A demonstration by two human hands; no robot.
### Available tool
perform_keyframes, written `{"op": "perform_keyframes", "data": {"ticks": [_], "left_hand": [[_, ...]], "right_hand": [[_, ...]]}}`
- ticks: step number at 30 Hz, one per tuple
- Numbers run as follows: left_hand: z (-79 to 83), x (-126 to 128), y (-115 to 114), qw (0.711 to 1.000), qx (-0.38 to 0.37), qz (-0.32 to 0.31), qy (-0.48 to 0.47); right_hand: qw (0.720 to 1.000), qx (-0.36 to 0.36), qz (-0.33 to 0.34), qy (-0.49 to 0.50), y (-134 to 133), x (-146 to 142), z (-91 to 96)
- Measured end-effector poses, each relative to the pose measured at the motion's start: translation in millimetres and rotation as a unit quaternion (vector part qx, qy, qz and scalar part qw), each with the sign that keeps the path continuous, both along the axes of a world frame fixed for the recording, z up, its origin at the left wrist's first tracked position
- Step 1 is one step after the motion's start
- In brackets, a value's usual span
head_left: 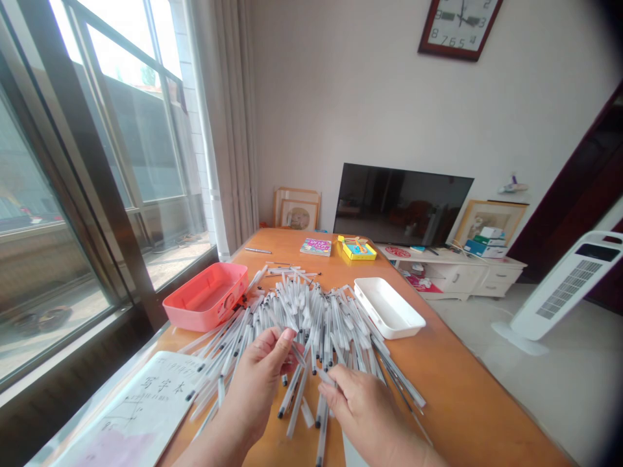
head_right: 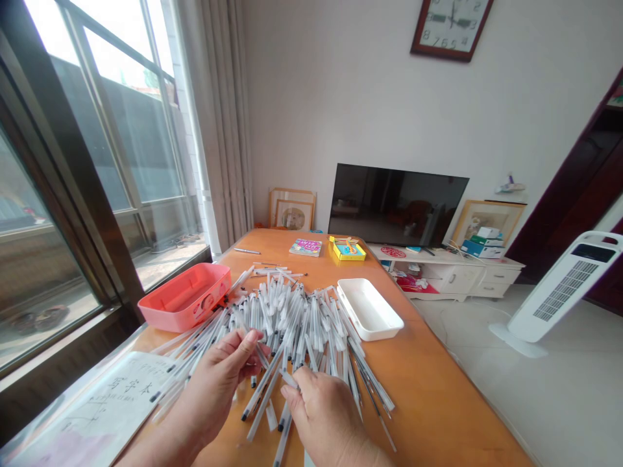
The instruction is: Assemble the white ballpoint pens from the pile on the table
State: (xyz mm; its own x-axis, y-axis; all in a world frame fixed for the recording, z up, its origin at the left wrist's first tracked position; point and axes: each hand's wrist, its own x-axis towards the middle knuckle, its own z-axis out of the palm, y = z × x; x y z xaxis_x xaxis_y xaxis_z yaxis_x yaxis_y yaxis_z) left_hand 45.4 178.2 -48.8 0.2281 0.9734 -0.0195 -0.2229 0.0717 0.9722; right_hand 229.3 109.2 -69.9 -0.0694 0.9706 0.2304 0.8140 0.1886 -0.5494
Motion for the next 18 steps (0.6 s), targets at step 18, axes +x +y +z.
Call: {"op": "perform_keyframes", "data": {"ticks": [18], "left_hand": [[0.2,3,-11,0.781,0.396,-0.046,0.48]], "right_hand": [[0.954,0.003,-0.077,0.289,-1,17,11.5]]}}
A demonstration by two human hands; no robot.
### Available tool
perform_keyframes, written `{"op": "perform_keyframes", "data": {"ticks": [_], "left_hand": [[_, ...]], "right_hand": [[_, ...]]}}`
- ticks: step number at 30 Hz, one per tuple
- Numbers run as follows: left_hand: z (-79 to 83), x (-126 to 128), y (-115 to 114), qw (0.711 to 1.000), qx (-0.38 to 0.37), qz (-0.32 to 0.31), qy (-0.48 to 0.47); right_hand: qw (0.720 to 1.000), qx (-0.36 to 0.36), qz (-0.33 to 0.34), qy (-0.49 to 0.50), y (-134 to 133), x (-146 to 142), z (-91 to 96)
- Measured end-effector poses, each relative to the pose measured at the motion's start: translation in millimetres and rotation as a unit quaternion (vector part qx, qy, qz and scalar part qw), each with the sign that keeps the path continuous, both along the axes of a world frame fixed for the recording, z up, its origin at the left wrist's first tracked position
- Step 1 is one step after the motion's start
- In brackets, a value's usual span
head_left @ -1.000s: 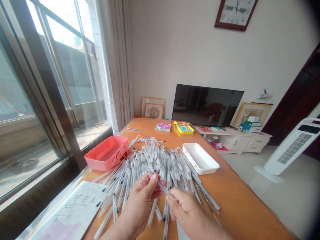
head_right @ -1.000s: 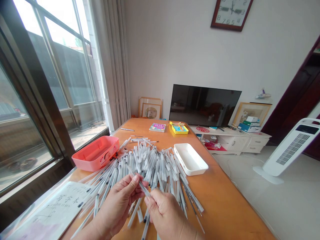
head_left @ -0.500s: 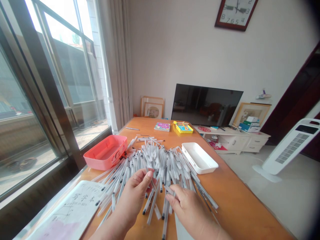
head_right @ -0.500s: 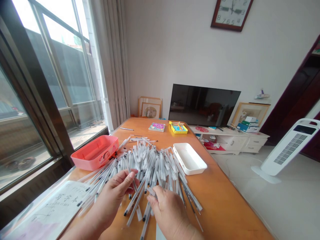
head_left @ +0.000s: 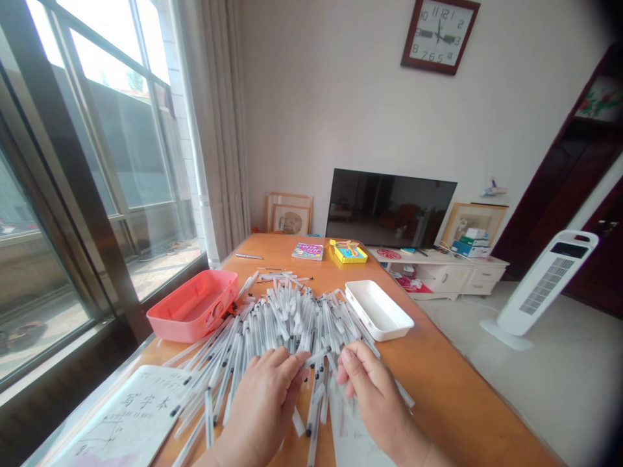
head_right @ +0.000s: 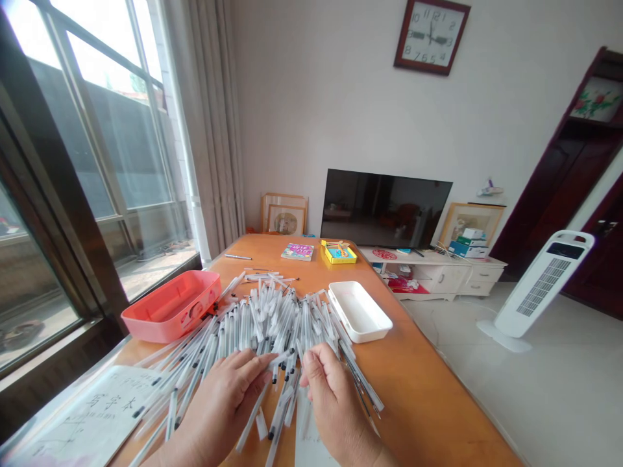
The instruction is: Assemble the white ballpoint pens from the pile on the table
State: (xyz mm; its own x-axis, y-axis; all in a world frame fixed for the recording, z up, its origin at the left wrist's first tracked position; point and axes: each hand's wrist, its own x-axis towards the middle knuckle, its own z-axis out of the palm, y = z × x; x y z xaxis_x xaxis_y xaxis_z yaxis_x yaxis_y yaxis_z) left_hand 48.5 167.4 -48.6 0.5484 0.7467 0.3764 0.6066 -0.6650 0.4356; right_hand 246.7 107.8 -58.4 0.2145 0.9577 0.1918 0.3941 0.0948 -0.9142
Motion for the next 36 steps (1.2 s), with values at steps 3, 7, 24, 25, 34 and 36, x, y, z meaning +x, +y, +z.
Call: {"op": "perform_keyframes", "data": {"ticks": [3,7,24,25,34,36], "left_hand": [[3.9,2.5,-3.1,0.996,0.053,0.005,0.072],[6.5,3.8,-5.1,0.988,0.095,0.007,0.124],[7.8,-3.2,2.7,0.982,0.096,-0.051,0.156],[7.9,-3.5,3.0,0.982,0.097,-0.049,0.157],[8.6,-4.3,1.7,0.978,0.105,-0.036,0.178],[9.2,-4.2,1.6,0.978,0.103,-0.039,0.178]], "right_hand": [[0.999,-0.009,0.011,-0.04,-1.9,1.5,3.9],[0.998,-0.004,0.017,-0.066,-0.4,1.0,4.8],[0.988,0.005,0.077,-0.137,0.4,3.7,8.6],[0.989,0.003,0.081,-0.12,0.1,3.7,9.1],[0.992,-0.058,0.078,-0.081,-0.8,3.4,11.5],[0.992,-0.058,0.087,-0.075,-0.7,4.3,11.2]]}}
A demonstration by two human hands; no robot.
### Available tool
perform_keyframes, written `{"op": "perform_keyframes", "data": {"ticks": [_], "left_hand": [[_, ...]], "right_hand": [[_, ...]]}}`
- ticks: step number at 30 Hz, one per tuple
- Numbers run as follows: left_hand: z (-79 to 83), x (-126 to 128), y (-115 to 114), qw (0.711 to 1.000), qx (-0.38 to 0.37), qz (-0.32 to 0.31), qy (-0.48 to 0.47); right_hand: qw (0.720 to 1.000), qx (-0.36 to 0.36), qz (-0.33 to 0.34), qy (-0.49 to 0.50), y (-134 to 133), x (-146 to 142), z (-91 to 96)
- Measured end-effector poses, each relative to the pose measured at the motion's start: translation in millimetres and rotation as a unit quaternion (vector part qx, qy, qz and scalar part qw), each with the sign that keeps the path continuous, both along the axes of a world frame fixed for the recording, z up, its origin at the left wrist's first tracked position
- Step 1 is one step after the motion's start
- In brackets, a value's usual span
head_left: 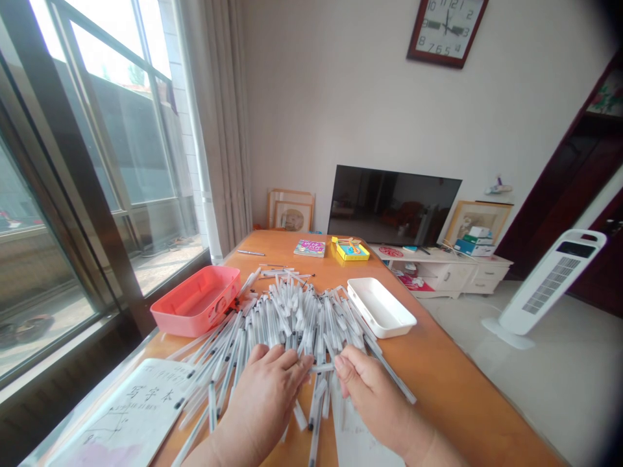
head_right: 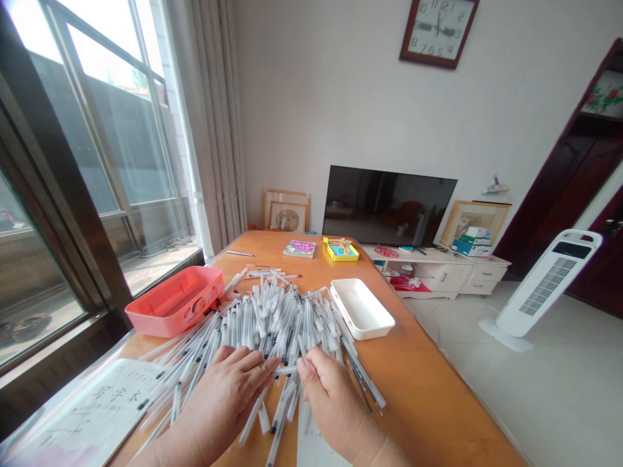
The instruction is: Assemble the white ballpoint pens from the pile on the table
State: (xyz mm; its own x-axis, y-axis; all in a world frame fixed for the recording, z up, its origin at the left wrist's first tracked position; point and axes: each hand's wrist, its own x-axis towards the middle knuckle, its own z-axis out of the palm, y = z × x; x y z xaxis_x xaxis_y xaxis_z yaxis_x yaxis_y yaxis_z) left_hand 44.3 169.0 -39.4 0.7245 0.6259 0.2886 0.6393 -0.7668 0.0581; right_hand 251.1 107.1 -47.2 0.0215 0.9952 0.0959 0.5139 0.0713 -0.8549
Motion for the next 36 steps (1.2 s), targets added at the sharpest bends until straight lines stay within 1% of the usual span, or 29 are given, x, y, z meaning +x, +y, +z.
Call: {"op": "perform_keyframes", "data": {"ticks": [4,6,10,13,17,19,22,29,32,36], "left_hand": [[0.7,0,0,1.0,-0.005,-0.002,0.0],[0.2,0,0,1.0,-0.001,-0.001,0.0],[-0.9,0,1,1.0,-0.002,0.004,0.003],[0.3,0,0,1.0,-0.016,0.009,0.003],[4.0,0,-1,1.0,-0.027,0.009,0.009],[5.1,0,-1,0.999,-0.029,0.01,0.012],[5.1,0,-1,0.999,-0.032,0.009,0.017],[2.3,0,1,0.999,-0.034,0.003,0.009],[1.7,0,1,1.0,-0.029,0.003,0.004],[1.3,0,1,0.999,-0.035,0.002,0.004]], "right_hand": [[0.999,-0.011,0.017,0.038,0,3,-2.7],[0.998,-0.018,0.012,0.05,1,4,-4.5],[0.999,-0.023,0.001,0.033,2,4,-7.2],[0.999,-0.024,0.015,0.022,3,6,-7.8],[0.998,-0.033,0.033,0.048,2,8,-7.8],[0.998,-0.035,0.023,0.052,3,8,-8.4],[0.999,-0.023,0.006,0.033,4,7,-10.0],[0.999,-0.016,0.016,0.037,5,9,-10.3],[0.999,-0.029,0.005,0.046,4,8,-10.3],[0.997,-0.043,0.014,0.061,5,7,-12.5]]}}
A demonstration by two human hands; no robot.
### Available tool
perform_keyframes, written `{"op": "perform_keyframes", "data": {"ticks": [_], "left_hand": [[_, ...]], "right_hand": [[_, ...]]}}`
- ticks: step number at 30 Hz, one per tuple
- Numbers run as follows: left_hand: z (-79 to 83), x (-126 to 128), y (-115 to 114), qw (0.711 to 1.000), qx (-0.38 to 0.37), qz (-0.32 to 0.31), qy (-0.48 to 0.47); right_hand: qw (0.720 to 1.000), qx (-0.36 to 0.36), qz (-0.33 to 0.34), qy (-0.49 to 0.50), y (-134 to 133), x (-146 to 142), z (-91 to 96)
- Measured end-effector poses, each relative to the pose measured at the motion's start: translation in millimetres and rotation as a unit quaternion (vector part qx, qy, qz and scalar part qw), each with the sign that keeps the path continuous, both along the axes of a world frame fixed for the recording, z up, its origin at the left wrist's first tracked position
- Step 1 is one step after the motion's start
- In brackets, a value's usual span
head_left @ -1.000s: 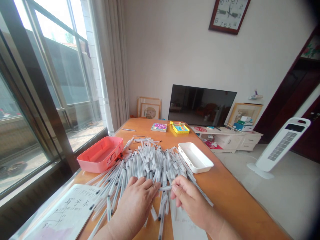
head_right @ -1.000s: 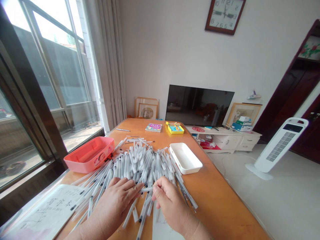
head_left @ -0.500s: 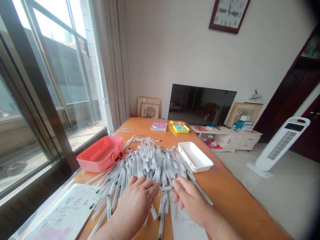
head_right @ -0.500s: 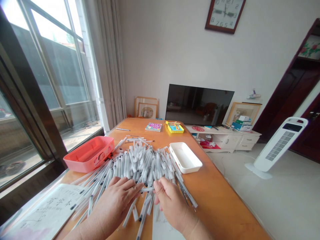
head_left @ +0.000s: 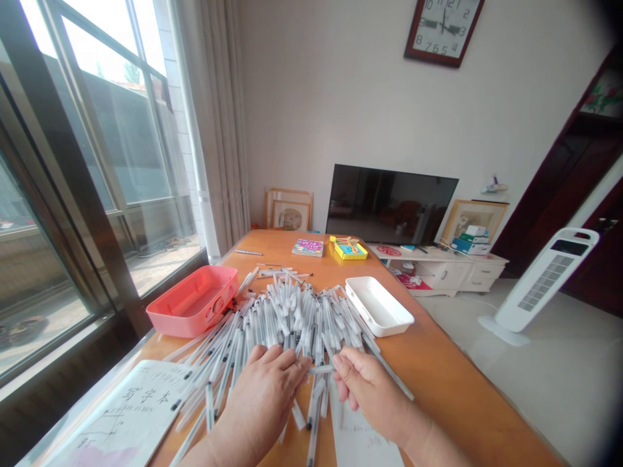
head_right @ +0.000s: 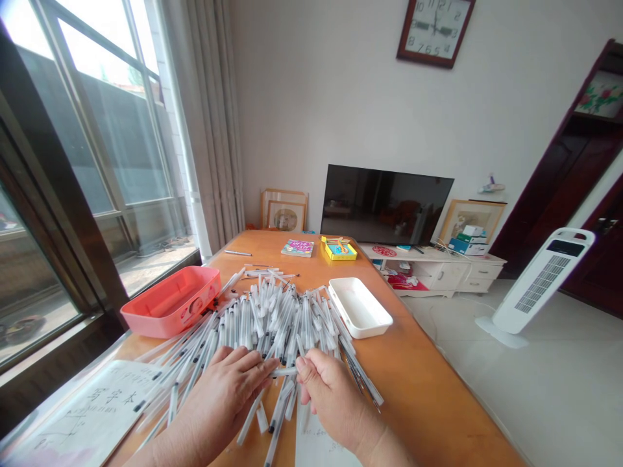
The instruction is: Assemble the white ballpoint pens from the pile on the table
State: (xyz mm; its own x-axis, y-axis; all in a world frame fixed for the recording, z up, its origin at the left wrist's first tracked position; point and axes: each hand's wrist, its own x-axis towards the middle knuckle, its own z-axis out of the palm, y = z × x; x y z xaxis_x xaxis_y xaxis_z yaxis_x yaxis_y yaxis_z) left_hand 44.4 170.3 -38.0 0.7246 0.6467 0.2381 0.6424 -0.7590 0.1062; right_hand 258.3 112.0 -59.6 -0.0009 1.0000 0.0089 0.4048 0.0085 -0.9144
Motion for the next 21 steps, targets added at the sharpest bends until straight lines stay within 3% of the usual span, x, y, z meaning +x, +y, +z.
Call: {"op": "perform_keyframes", "data": {"ticks": [14,21], "left_hand": [[-4.0,-1.0,0.5,1.0,-0.013,0.002,-0.006],[-3.4,-1.1,0.3,1.0,-0.024,-0.003,-0.01]], "right_hand": [[1.0,0.011,-0.007,-0.007,1.3,-0.2,-1.3],[0.999,0.01,0.023,0.021,-0.6,2.8,4.2]]}}
